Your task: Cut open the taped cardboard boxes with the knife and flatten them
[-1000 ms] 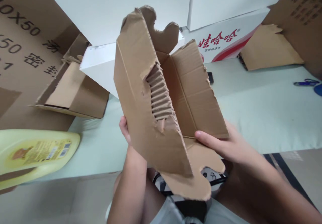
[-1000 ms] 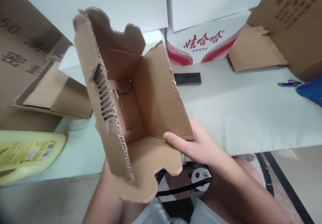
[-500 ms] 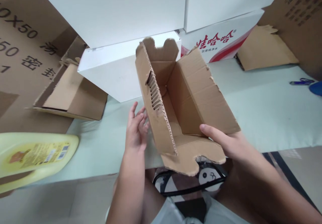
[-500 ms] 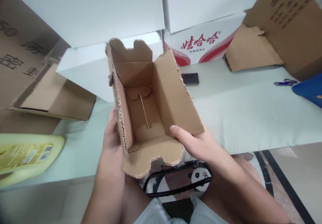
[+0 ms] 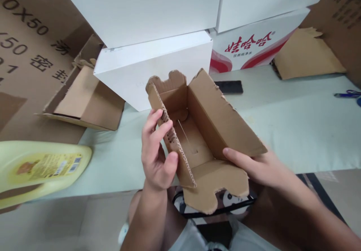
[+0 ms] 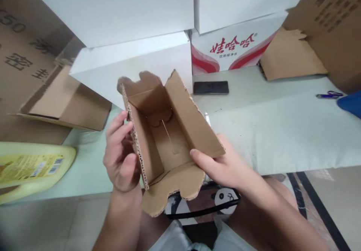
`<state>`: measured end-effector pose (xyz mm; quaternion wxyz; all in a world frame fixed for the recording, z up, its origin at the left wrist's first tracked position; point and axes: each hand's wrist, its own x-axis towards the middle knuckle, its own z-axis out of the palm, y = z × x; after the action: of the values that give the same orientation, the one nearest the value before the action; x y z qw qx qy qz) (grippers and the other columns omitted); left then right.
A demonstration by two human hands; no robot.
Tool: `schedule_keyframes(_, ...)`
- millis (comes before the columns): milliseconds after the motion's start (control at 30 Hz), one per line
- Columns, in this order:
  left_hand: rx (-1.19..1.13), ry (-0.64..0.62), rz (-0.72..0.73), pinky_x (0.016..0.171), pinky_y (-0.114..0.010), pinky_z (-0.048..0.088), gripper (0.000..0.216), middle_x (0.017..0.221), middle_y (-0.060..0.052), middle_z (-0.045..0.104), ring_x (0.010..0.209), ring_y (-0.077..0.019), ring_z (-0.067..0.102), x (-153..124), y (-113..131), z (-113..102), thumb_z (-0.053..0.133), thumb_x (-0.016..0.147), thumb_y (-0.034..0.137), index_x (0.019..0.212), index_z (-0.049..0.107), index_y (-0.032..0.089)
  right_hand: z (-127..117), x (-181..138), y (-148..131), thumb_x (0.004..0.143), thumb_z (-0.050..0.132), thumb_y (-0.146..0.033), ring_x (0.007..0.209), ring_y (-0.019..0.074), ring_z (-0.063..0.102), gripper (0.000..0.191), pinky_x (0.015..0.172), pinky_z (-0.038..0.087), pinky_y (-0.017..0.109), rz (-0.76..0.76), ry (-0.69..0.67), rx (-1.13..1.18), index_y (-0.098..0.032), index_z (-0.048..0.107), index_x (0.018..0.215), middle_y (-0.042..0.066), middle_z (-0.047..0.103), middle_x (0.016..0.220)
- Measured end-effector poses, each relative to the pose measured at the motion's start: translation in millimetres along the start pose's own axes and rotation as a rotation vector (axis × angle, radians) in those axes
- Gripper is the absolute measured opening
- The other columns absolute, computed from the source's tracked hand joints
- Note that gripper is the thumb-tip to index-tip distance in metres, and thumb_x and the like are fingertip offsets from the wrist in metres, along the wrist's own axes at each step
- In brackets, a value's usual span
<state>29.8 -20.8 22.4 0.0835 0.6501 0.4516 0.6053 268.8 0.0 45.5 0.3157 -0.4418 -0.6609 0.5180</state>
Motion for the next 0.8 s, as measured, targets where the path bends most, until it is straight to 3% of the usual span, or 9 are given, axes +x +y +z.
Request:
schedule_keyframes(100, 0.033, -0.021, 0.057, 0.129, -0.06, 0.026, 0.039, 0.149, -0.004, 0.057, 0.148, -0.0338, 0.045, 1, 5, 1, 0.056, 0.097, 0.048, 0.13, 0.07, 0.033, -4, 4, -1, 0.094, 0.061, -0.036, 0.056, 0.0166, 0.057, 0.028, 0.048, 0.051, 0.029, -0.063, -0.094, -0.054, -0.024, 0.06, 0.069, 0.0, 0.06, 0.062)
schedule_keyframes(200, 0.009, -0.048, 0.007, 0.127, -0.06, 0.031, 0.03, 0.139, -0.004, 0.063, 0.147, -0.034, 0.046, 2, 5, 1, 0.053, 0.099, 0.046, 0.092, 0.077, 0.029, -6, 8, -4, 0.094, 0.059, -0.033, 0.055, 0.0157, 0.056, 0.025, 0.048, 0.049, 0.028, -0.082, -0.166, -0.106, -0.023, 0.059, 0.07, 0.0, 0.059, 0.063)
schedule_keyframes(267, -0.035, -0.042, -0.041, 0.126, -0.059, 0.034, 0.04, 0.123, -0.004, 0.069, 0.142, -0.0323, 0.051, 2, 2, -1, 0.052, 0.1, 0.044, 0.068, 0.068, 0.026, -6, 9, -5, 0.094, 0.059, -0.033, 0.056, 0.0165, 0.058, 0.023, 0.051, 0.051, 0.03, -0.073, -0.191, -0.139, -0.023, 0.061, 0.074, 0.0, 0.061, 0.065)
schedule_keyframes(333, -0.085, -0.003, -0.073, 0.127, -0.057, 0.033, 0.045, 0.108, -0.003, 0.071, 0.136, -0.0293, 0.056, 3, -3, -4, 0.052, 0.099, 0.041, 0.058, 0.056, 0.024, -6, 9, -4, 0.094, 0.059, -0.034, 0.059, 0.0179, 0.06, 0.02, 0.054, 0.053, 0.031, -0.046, -0.184, -0.15, -0.023, 0.063, 0.078, 0.001, 0.063, 0.068)
schedule_keyframes(533, -0.17, 0.206, -0.222, 0.129, -0.053, 0.028, 0.045, 0.104, -0.005, 0.071, 0.141, -0.0319, 0.053, 0, -9, -8, 0.059, 0.091, 0.034, 0.049, 0.049, 0.022, -6, 9, -5, 0.095, 0.055, -0.035, 0.062, 0.0166, 0.061, 0.021, 0.055, 0.051, 0.028, -0.004, -0.201, -0.15, -0.021, 0.061, 0.081, 0.001, 0.064, 0.07)
schedule_keyframes(667, -0.186, 0.272, -0.31, 0.12, -0.05, 0.04, 0.04, 0.106, -0.008, 0.071, 0.137, -0.0332, 0.056, 3, -3, -3, 0.06, 0.087, 0.029, 0.049, 0.056, 0.021, -7, 12, -11, 0.095, 0.052, -0.033, 0.064, 0.016, 0.063, 0.023, 0.058, 0.05, 0.028, -0.011, -0.279, -0.199, -0.021, 0.058, 0.078, 0.001, 0.067, 0.072)
schedule_keyframes(800, -0.15, 0.261, -0.373, 0.103, -0.045, 0.049, 0.03, 0.105, -0.007, 0.067, 0.118, -0.0291, 0.063, 5, 1, -2, 0.066, 0.082, 0.025, 0.053, 0.059, 0.021, -9, 12, -13, 0.095, 0.053, -0.032, 0.072, 0.0169, 0.07, 0.018, 0.063, 0.052, 0.027, -0.048, -0.317, -0.227, -0.021, 0.064, 0.086, 0.002, 0.075, 0.083)
